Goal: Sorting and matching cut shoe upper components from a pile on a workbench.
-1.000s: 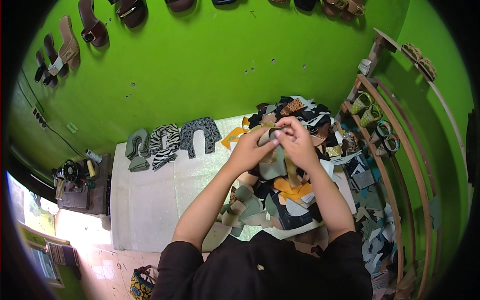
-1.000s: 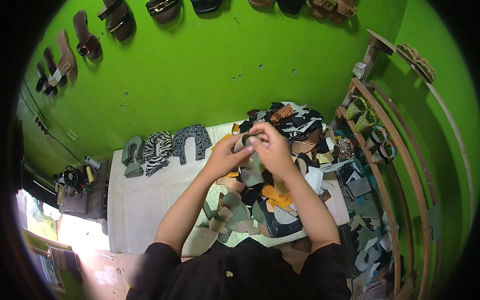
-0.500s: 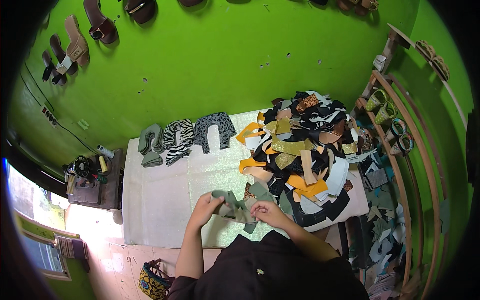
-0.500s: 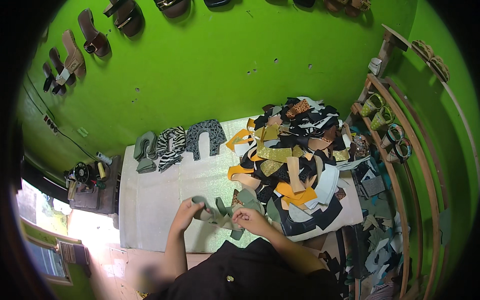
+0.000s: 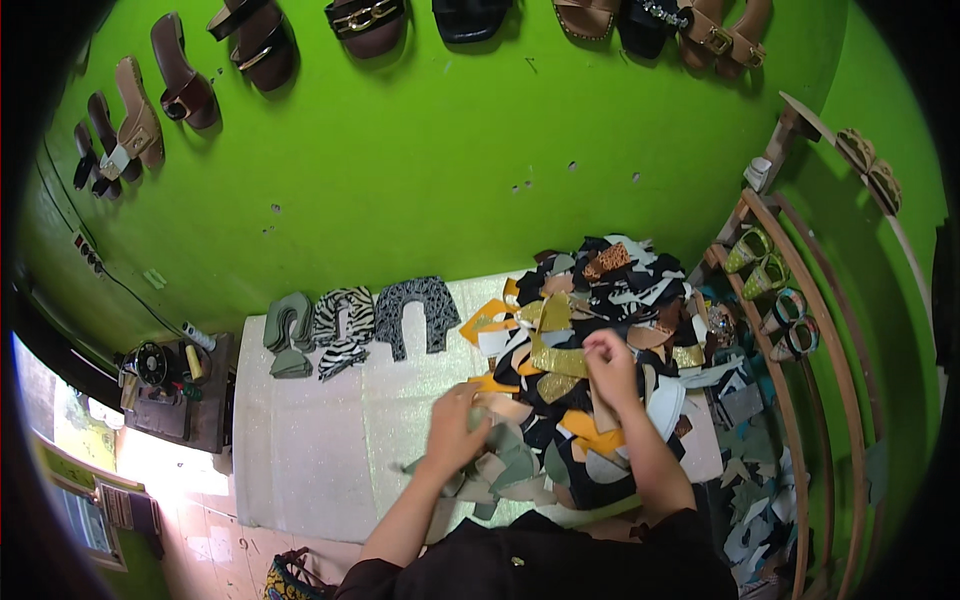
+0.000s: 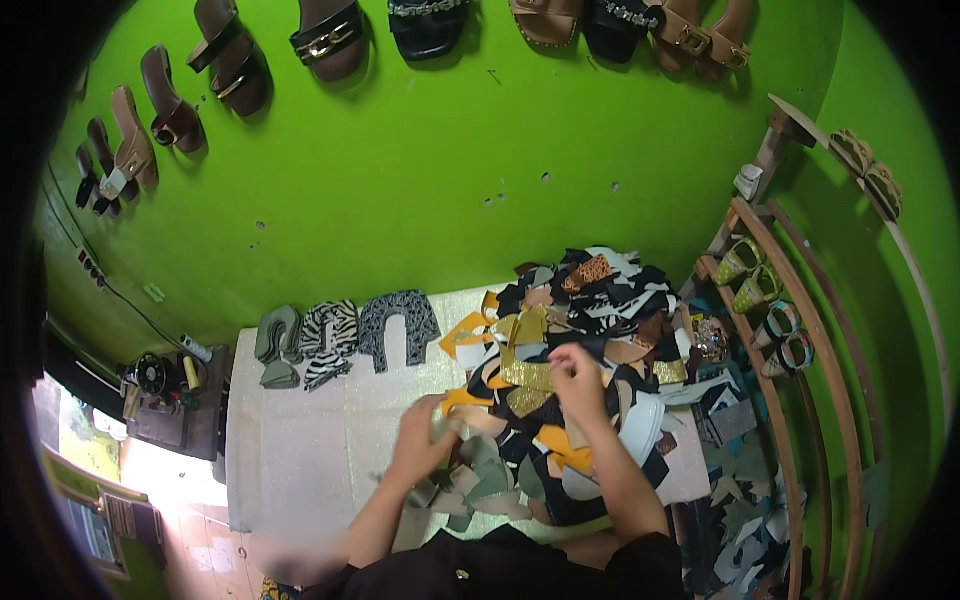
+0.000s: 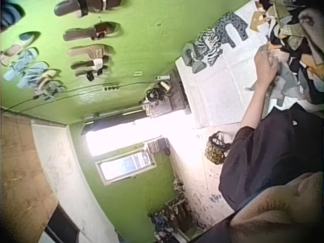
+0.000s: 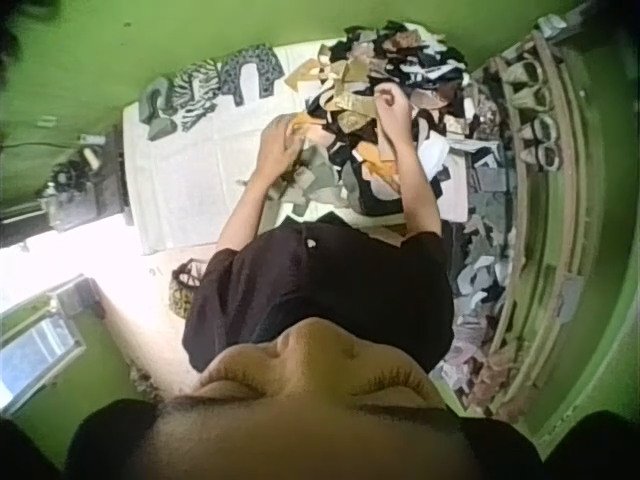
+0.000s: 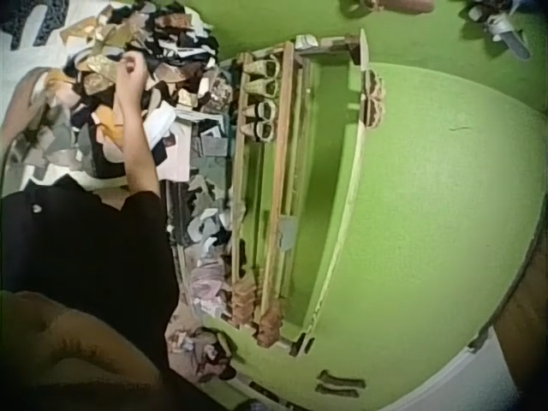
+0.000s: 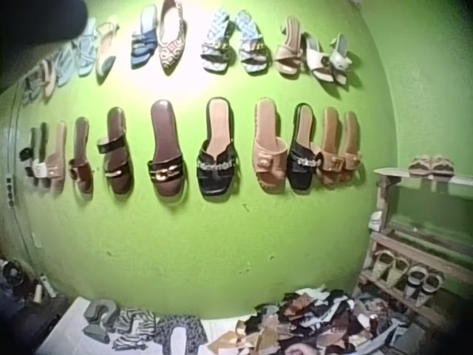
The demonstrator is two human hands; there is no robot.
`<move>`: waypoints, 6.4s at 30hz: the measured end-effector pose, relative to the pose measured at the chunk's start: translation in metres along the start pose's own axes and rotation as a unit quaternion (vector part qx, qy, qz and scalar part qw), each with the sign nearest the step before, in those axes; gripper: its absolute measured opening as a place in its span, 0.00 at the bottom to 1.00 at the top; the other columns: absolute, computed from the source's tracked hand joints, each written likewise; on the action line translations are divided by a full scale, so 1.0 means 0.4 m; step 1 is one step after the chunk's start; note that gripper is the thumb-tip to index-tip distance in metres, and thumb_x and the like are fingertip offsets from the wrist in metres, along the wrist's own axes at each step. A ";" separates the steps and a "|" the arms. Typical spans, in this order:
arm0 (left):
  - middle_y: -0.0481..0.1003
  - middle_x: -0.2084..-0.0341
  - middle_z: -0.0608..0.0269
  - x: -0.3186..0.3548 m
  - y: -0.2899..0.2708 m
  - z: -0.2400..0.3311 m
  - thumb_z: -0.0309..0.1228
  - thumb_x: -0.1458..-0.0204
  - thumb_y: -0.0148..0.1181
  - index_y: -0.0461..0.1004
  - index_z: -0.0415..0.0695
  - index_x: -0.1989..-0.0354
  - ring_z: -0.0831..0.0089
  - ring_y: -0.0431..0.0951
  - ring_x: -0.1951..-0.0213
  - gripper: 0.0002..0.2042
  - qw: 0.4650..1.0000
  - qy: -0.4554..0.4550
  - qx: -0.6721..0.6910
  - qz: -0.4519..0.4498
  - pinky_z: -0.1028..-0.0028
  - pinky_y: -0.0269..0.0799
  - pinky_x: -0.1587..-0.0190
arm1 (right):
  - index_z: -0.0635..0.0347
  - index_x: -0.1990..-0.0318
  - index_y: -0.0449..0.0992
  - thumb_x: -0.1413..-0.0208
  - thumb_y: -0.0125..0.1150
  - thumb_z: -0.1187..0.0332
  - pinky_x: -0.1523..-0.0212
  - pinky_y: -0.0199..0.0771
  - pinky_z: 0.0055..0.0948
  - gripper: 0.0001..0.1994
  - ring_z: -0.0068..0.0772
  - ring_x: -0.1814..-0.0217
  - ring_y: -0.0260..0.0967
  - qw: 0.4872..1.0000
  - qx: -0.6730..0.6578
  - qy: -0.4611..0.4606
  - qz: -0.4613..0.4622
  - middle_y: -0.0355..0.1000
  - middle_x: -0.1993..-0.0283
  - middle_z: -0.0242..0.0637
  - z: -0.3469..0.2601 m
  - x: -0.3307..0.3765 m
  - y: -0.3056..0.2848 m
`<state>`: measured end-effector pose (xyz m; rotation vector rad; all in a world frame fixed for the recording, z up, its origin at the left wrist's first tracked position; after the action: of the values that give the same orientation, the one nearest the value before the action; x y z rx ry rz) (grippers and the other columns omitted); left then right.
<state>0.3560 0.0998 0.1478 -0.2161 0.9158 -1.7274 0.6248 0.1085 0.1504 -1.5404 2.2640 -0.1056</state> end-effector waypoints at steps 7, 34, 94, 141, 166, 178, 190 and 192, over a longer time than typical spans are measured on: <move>0.58 0.43 0.51 -0.125 0.226 0.117 0.39 0.50 0.53 0.60 0.52 0.42 0.54 0.57 0.41 0.25 0.977 0.148 -0.108 -0.109 0.47 0.49 0.44 | 0.61 0.67 0.75 0.53 0.53 0.74 0.65 0.71 0.34 0.06 0.41 0.66 0.72 0.973 0.229 -0.016 0.035 0.74 0.70 0.43 0.196 -0.311 -0.050; 0.51 0.37 0.60 -0.126 0.329 0.050 0.44 0.45 0.46 0.54 0.62 0.38 0.66 0.52 0.36 0.25 0.968 0.060 -0.117 -0.212 0.30 0.37 0.47 | 0.55 0.66 0.67 0.53 0.47 0.69 0.67 0.64 0.51 0.07 0.57 0.67 0.70 0.906 0.423 0.013 0.028 0.72 0.72 0.49 0.029 -0.452 -0.053; 0.74 0.73 0.63 0.247 -0.007 -0.104 0.34 0.53 0.62 0.74 0.38 0.61 0.76 0.74 0.71 0.14 0.936 -0.253 0.163 -0.184 0.79 0.69 0.65 | 0.61 0.65 0.73 0.44 0.55 0.61 0.80 0.51 0.17 0.11 0.12 0.80 0.54 0.981 -0.079 0.108 -0.140 0.62 0.79 0.23 0.018 0.351 0.160; 0.65 0.46 0.52 -0.291 0.383 0.215 0.31 0.61 0.61 0.49 0.49 0.35 0.64 0.71 0.51 0.41 0.905 0.083 0.210 -0.360 0.72 0.64 0.49 | 0.61 0.43 0.57 0.53 0.58 0.65 0.40 0.51 0.47 0.29 0.60 0.35 0.48 0.972 0.207 0.042 0.106 0.49 0.37 0.59 0.081 0.213 -0.092; 0.65 0.51 0.48 -0.149 0.400 -0.144 0.38 0.61 0.67 0.63 0.53 0.47 0.54 0.69 0.51 0.30 0.940 -0.154 -0.156 -0.261 0.62 0.68 0.53 | 0.44 0.45 0.69 0.56 0.57 0.52 0.46 0.65 0.35 0.27 0.45 0.47 0.67 0.901 0.340 0.229 -0.138 0.69 0.48 0.43 0.073 -0.062 -0.184; 0.75 0.66 0.64 -0.273 0.176 -0.053 0.23 0.59 0.63 0.72 0.41 0.58 0.77 0.74 0.62 0.16 0.964 0.018 0.217 -0.154 0.77 0.67 0.57 | 0.51 0.39 0.56 0.67 0.70 0.69 0.41 0.58 0.37 0.42 0.49 0.39 0.55 0.976 0.187 -0.064 -0.094 0.56 0.40 0.46 -0.153 0.046 -0.039; 0.57 0.47 0.51 -0.319 0.151 -0.034 0.33 0.67 0.73 0.43 0.48 0.36 0.61 0.64 0.49 0.50 0.897 -0.048 0.434 -0.060 0.65 0.61 0.45 | 0.63 0.46 0.61 0.56 0.58 0.77 0.57 0.69 0.25 0.25 0.31 0.59 0.71 0.971 -0.059 0.169 0.156 0.72 0.60 0.39 0.008 -0.077 -0.150; 0.58 0.48 0.49 -0.287 0.210 -0.130 0.35 0.68 0.73 0.46 0.42 0.38 0.58 0.64 0.48 0.49 0.958 -0.109 0.264 0.009 0.65 0.61 0.46 | 0.61 0.42 0.55 0.58 0.61 0.76 0.65 0.70 0.21 0.32 0.26 0.62 0.69 0.977 -0.047 0.193 0.072 0.68 0.58 0.38 0.085 -0.105 -0.189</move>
<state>0.4311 0.2181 0.0903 -0.0410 0.2747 -1.8226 0.7166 0.1227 0.1522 -1.4988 2.7117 -0.2836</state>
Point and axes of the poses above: each hand's wrist, its own x-axis away from the middle knuckle, its own y-axis out of the palm, z = x × y, the point moved 3 cm from there along -x, towards the middle knuckle
